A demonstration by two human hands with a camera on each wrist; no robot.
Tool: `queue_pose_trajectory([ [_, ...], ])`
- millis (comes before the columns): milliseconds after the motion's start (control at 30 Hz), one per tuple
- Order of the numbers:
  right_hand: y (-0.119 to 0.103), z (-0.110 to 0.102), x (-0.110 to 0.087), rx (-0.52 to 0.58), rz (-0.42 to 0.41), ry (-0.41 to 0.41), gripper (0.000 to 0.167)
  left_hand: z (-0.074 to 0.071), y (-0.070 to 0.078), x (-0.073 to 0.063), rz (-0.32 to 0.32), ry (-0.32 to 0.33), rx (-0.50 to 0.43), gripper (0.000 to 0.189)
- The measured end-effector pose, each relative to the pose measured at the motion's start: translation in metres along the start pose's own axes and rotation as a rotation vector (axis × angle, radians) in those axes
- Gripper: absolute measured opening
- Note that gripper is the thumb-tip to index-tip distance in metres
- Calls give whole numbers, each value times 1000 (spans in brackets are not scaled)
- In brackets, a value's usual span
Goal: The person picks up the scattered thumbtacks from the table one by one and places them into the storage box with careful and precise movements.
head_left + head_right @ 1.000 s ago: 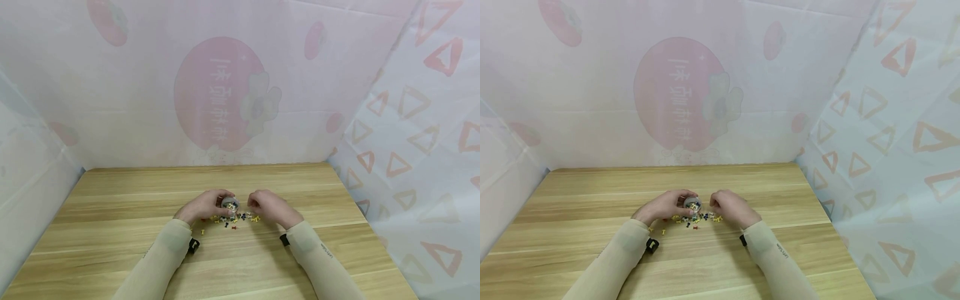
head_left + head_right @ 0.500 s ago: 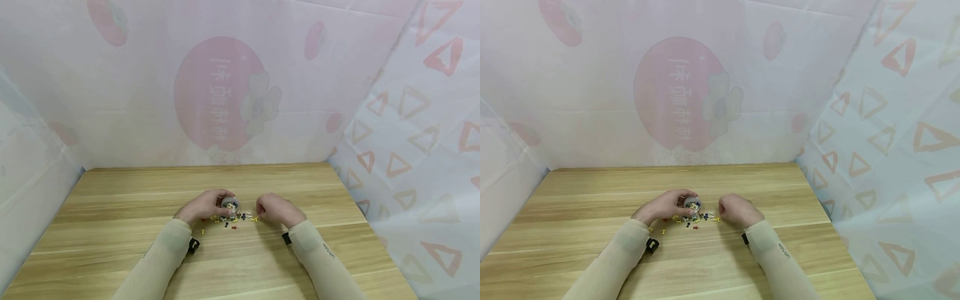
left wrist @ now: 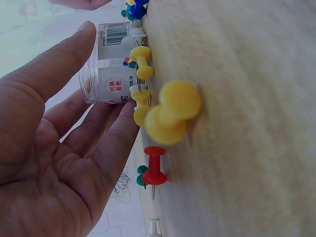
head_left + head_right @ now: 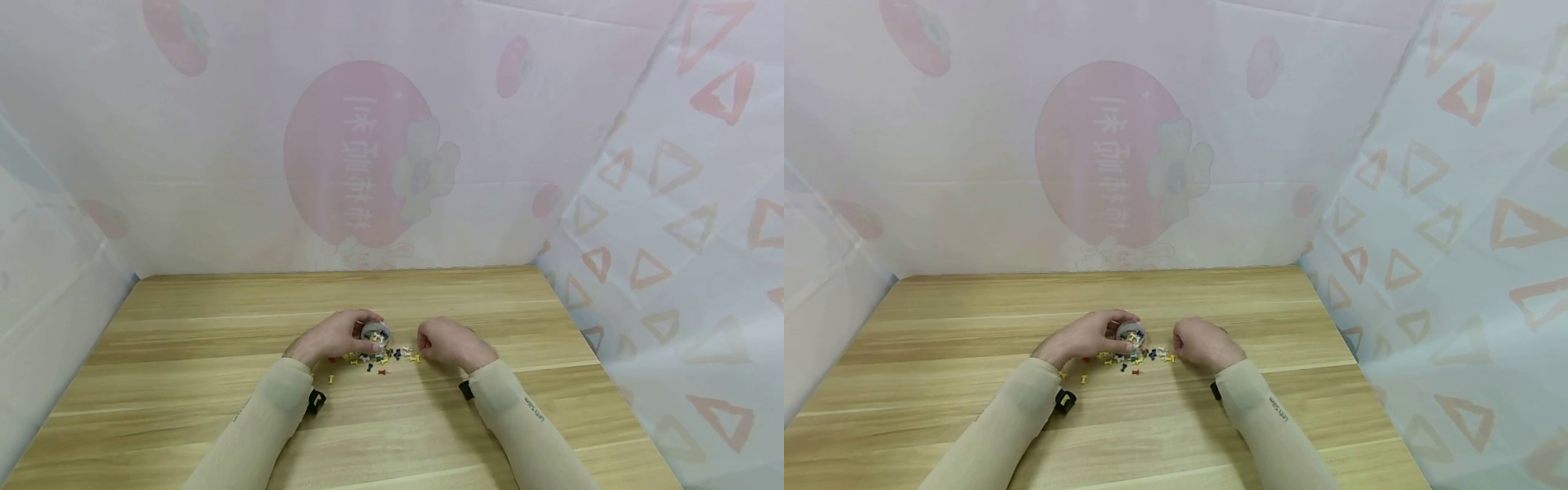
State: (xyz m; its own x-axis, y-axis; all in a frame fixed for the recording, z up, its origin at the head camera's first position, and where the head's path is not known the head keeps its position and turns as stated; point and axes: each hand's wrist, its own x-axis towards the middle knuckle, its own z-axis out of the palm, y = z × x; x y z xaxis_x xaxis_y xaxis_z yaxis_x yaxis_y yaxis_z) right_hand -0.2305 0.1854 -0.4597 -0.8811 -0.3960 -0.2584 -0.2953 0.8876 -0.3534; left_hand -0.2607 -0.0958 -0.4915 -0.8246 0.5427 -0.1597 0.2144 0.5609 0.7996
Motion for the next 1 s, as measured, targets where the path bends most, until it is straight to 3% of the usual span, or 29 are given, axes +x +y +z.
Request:
queue_pose_trajectory([
  [367, 2, 6, 4, -33, -16, 48, 26, 0, 0, 0, -4, -2, -1, 66],
  [667, -2, 5, 7, -57, -50, 160, 16, -1, 3, -1, -12, -5, -9, 67],
  [1000, -13, 4, 11, 66, -113, 244, 4, -1, 3, -1, -2, -7, -1, 66],
])
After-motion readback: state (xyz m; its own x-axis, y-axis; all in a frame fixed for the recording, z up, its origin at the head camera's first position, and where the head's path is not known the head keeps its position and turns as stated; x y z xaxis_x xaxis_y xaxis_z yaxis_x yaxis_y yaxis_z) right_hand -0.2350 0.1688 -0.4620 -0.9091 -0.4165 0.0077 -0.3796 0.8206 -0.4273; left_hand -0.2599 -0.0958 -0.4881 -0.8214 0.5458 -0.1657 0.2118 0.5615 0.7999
